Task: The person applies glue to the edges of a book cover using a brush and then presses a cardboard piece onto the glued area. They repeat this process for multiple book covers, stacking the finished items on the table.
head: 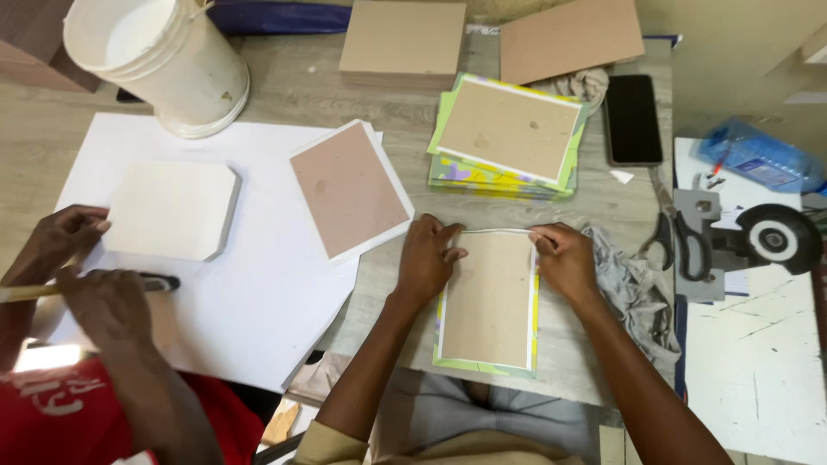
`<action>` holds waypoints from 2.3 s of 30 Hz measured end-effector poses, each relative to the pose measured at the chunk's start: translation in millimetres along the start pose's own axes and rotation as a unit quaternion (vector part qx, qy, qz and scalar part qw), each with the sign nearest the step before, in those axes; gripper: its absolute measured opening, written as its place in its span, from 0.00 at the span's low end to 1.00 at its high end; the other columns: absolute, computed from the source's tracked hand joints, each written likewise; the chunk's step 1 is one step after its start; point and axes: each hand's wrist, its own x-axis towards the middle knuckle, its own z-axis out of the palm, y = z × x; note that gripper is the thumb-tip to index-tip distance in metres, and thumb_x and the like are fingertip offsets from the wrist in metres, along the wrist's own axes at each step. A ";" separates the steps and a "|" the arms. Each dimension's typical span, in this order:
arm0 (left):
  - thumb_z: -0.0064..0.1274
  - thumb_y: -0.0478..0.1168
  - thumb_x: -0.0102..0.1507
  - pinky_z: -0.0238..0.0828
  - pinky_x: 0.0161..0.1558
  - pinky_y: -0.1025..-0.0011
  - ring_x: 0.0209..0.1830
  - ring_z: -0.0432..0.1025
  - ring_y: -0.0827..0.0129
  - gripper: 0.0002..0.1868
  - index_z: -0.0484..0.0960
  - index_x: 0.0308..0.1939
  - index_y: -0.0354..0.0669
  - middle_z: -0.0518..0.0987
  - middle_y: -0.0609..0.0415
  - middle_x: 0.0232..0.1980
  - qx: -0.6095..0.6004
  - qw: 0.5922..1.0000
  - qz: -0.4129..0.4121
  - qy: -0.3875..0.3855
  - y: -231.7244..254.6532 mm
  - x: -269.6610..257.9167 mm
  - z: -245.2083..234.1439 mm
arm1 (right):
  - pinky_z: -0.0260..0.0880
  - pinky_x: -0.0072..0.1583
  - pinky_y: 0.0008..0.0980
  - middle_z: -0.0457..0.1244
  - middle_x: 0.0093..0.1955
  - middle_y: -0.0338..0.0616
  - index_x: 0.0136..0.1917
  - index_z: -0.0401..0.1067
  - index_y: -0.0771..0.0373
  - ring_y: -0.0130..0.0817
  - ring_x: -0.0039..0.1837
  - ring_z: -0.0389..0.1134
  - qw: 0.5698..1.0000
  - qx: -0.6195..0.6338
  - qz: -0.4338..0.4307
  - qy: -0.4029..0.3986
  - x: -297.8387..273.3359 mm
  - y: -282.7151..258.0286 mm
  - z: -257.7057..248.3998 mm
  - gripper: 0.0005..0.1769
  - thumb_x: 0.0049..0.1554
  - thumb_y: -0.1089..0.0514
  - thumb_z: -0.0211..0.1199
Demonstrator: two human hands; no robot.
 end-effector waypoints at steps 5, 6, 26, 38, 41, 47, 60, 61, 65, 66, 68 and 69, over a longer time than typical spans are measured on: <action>0.46 0.62 0.74 0.52 0.73 0.43 0.79 0.56 0.39 0.30 0.80 0.72 0.51 0.64 0.44 0.81 0.160 0.987 0.004 0.030 63.9 -31.6 -30.7 | 0.69 0.58 0.50 0.67 0.63 0.50 0.70 0.79 0.56 0.53 0.62 0.66 0.965 -0.233 -0.107 -0.046 -52.6 -64.5 -9.9 0.23 0.65 0.48 0.64; 0.42 0.60 0.76 0.42 0.82 0.43 0.86 0.48 0.35 0.33 0.76 0.75 0.40 0.60 0.39 0.86 0.213 0.976 0.018 0.044 74.7 -38.1 -24.7 | 0.65 0.68 0.62 0.63 0.79 0.54 0.74 0.75 0.64 0.67 0.78 0.59 0.905 -0.384 -0.181 -0.036 -72.5 -86.8 -6.4 0.35 0.65 0.37 0.61; 0.49 0.42 0.74 0.60 0.76 0.48 0.76 0.68 0.47 0.25 0.74 0.75 0.41 0.77 0.42 0.73 0.073 0.971 0.226 0.021 89.5 -66.6 -29.0 | 0.58 0.82 0.48 0.60 0.80 0.63 0.78 0.65 0.69 0.56 0.83 0.60 0.929 -0.327 -0.167 -0.042 -166.6 -92.4 3.1 0.39 0.61 0.45 0.65; 0.49 0.29 0.57 0.65 0.75 0.47 0.63 0.73 0.47 0.20 0.81 0.53 0.30 0.79 0.41 0.57 -0.023 0.966 0.251 0.054 77.3 -87.1 -23.3 | 0.72 0.52 0.38 0.68 0.55 0.42 0.55 0.80 0.58 0.41 0.52 0.72 0.975 -0.089 -0.176 -0.104 -40.4 -71.3 35.3 0.08 0.63 0.64 0.65; 0.48 0.23 0.59 0.72 0.71 0.51 0.56 0.75 0.47 0.15 0.82 0.48 0.29 0.79 0.42 0.48 -0.026 0.965 0.243 0.096 80.1 -90.3 -18.2 | 0.68 0.45 0.42 0.64 0.50 0.39 0.49 0.74 0.57 0.41 0.45 0.70 0.957 -0.161 -0.166 -0.173 -74.6 -76.0 4.8 0.02 0.65 0.59 0.63; 0.44 0.23 0.60 0.72 0.71 0.49 0.54 0.73 0.41 0.15 0.80 0.49 0.26 0.75 0.39 0.45 -0.033 0.970 0.223 0.095 75.8 -82.7 -18.1 | 0.66 0.44 0.40 0.65 0.42 0.34 0.36 0.68 0.52 0.37 0.43 0.69 0.917 -0.225 -0.143 -0.297 -62.1 -59.2 -24.3 0.11 0.60 0.64 0.56; 0.47 0.17 0.57 0.78 0.62 0.54 0.51 0.75 0.48 0.17 0.83 0.45 0.32 0.76 0.47 0.41 -0.049 0.968 0.209 0.129 68.9 -89.5 -8.9 | 0.65 0.41 0.40 0.68 0.44 0.26 0.36 0.70 0.47 0.33 0.47 0.73 0.868 -0.302 -0.053 -0.390 -78.2 -77.5 -50.4 0.14 0.59 0.65 0.55; 0.47 0.17 0.57 0.78 0.62 0.54 0.51 0.75 0.48 0.17 0.83 0.45 0.32 0.76 0.47 0.41 -0.050 0.969 0.207 0.124 69.9 -91.4 -10.6 | 0.65 0.41 0.40 0.68 0.44 0.26 0.36 0.70 0.47 0.33 0.47 0.73 0.868 -0.300 -0.048 -0.393 -76.9 -75.7 -47.7 0.14 0.59 0.65 0.55; 0.44 0.16 0.54 0.76 0.68 0.55 0.50 0.75 0.51 0.17 0.81 0.41 0.32 0.77 0.47 0.41 -0.073 0.966 0.213 0.129 69.0 -84.3 -15.0 | 0.64 0.44 0.39 0.67 0.36 0.28 0.33 0.72 0.45 0.33 0.42 0.71 0.892 -0.244 -0.106 -0.365 -35.4 -85.1 -8.0 0.14 0.50 0.68 0.60; 0.43 0.16 0.53 0.75 0.69 0.56 0.49 0.74 0.52 0.16 0.80 0.38 0.33 0.76 0.47 0.40 -0.080 0.966 0.212 0.127 70.1 -86.9 -14.8 | 0.64 0.44 0.39 0.67 0.37 0.30 0.35 0.73 0.46 0.33 0.44 0.70 0.911 -0.207 -0.118 -0.337 -26.0 -90.9 7.7 0.16 0.50 0.71 0.60; 0.44 0.18 0.53 0.77 0.62 0.58 0.46 0.73 0.53 0.15 0.80 0.37 0.34 0.76 0.49 0.39 -0.067 0.966 0.211 0.134 68.2 -88.8 -11.3 | 0.64 0.43 0.40 0.68 0.38 0.31 0.36 0.73 0.48 0.36 0.44 0.70 0.919 -0.191 -0.149 -0.312 -6.3 -99.2 41.3 0.15 0.49 0.71 0.61; 0.45 0.20 0.53 0.79 0.56 0.61 0.43 0.71 0.53 0.13 0.80 0.36 0.36 0.75 0.51 0.39 -0.054 0.965 0.212 0.141 67.1 -88.4 -10.1 | 0.64 0.43 0.41 0.69 0.40 0.33 0.37 0.73 0.51 0.38 0.43 0.70 0.925 -0.174 -0.181 -0.285 5.4 -104.6 58.6 0.13 0.48 0.71 0.61</action>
